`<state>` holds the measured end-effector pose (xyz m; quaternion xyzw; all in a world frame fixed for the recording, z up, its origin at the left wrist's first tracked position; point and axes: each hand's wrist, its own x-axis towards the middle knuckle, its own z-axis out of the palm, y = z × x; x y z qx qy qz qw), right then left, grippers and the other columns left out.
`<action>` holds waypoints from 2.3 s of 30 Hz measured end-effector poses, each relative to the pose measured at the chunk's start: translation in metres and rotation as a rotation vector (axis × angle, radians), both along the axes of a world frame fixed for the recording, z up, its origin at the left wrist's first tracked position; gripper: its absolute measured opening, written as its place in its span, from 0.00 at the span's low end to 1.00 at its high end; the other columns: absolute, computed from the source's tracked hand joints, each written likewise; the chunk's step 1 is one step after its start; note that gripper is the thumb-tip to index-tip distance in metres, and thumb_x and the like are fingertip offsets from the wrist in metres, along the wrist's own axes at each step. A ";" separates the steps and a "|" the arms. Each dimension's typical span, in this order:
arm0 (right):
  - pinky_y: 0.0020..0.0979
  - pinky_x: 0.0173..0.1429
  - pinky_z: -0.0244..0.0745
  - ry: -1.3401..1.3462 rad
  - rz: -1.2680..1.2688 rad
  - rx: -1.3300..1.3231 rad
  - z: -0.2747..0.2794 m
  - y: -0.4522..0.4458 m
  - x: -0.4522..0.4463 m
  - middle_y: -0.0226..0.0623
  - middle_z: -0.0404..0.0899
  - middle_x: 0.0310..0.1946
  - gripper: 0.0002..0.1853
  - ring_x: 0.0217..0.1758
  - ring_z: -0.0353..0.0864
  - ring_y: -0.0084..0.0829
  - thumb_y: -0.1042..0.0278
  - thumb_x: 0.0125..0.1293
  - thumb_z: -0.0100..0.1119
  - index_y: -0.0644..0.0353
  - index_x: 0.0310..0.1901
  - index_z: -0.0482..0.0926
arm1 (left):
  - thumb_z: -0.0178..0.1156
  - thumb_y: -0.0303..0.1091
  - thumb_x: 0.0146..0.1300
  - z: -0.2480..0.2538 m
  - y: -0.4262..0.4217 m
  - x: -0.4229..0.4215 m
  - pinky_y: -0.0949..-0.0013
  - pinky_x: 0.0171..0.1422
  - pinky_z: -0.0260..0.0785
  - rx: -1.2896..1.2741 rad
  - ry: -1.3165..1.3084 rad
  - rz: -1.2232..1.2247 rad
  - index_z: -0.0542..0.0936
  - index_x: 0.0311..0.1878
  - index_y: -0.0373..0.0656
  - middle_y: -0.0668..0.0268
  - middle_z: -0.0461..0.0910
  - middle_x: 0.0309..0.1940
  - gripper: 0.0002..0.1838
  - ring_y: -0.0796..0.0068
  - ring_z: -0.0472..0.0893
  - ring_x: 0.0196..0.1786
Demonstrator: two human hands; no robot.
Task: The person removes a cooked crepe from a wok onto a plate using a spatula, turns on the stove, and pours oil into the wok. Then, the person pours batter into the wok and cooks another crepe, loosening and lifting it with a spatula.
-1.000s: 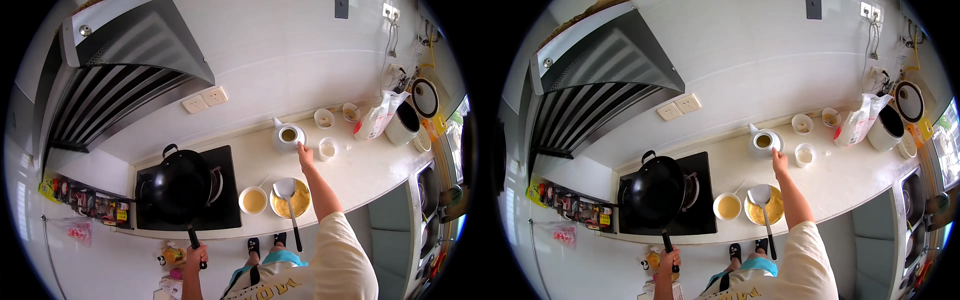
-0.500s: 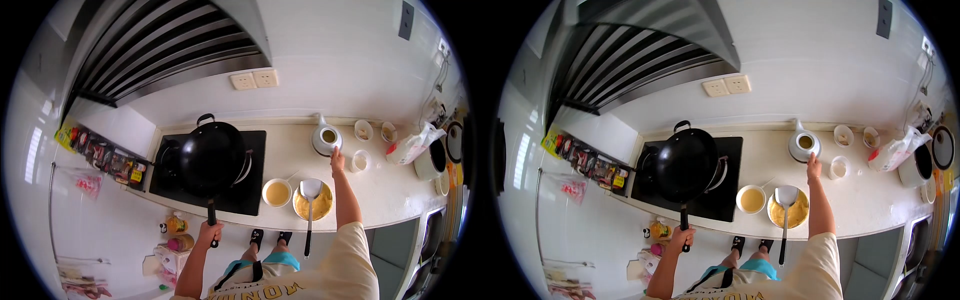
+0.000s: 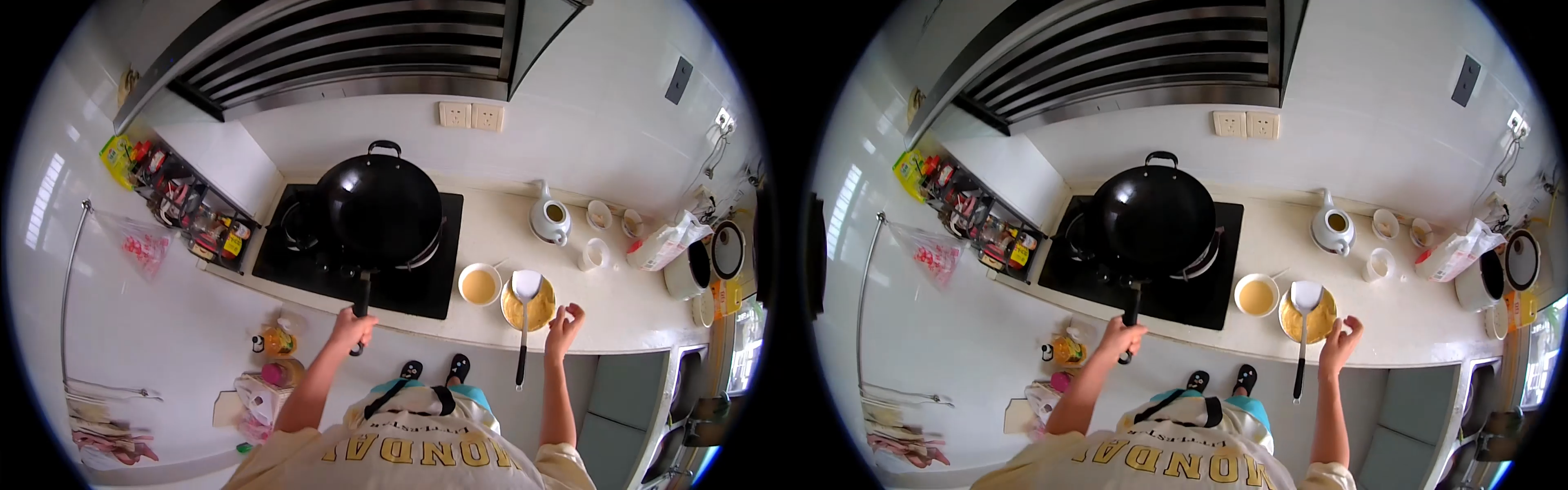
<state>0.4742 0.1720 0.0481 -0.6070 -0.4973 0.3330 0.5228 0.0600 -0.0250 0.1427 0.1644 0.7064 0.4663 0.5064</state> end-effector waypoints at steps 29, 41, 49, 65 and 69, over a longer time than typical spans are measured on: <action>0.21 0.27 0.61 0.161 -0.365 0.078 0.058 -0.165 -0.006 0.30 0.66 0.44 0.16 0.28 0.65 0.18 0.73 0.67 0.53 0.55 0.55 0.64 | 0.59 0.23 0.56 -0.097 -0.006 -0.023 0.70 0.14 0.63 0.300 -0.001 -0.128 0.68 0.26 0.41 0.67 0.69 0.12 0.09 0.77 0.68 0.10; 0.23 0.28 0.62 0.067 -0.394 0.012 0.058 -0.170 -0.004 0.31 0.66 0.44 0.15 0.29 0.66 0.21 0.71 0.68 0.50 0.56 0.55 0.64 | 0.56 0.22 0.52 -0.029 -0.015 -0.057 0.67 0.14 0.66 0.099 0.171 -0.037 0.69 0.27 0.37 0.65 0.71 0.13 0.05 0.75 0.72 0.11; 0.23 0.25 0.61 0.067 -0.501 0.040 0.047 -0.170 -0.012 0.31 0.68 0.43 0.14 0.25 0.64 0.20 0.72 0.67 0.52 0.55 0.53 0.67 | 0.61 0.25 0.57 0.056 -0.064 -0.099 0.72 0.18 0.60 0.002 -0.222 -0.049 0.67 0.26 0.45 0.73 0.66 0.14 0.11 0.81 0.67 0.12; 0.22 0.25 0.61 -0.019 -0.420 0.098 0.050 -0.177 -0.038 0.31 0.67 0.44 0.14 0.32 0.66 0.20 0.72 0.68 0.51 0.56 0.54 0.66 | 0.60 0.27 0.60 -0.013 -0.083 -0.107 0.73 0.15 0.55 0.355 -0.409 0.109 0.66 0.26 0.49 0.77 0.62 0.12 0.13 0.84 0.62 0.10; 0.21 0.25 0.61 -0.011 -0.389 0.142 0.059 -0.182 -0.036 0.31 0.67 0.45 0.14 0.32 0.66 0.20 0.72 0.68 0.51 0.56 0.54 0.66 | 0.61 0.25 0.57 -0.014 -0.072 -0.112 0.72 0.17 0.58 0.323 -0.272 0.185 0.66 0.28 0.48 0.74 0.65 0.14 0.12 0.82 0.64 0.12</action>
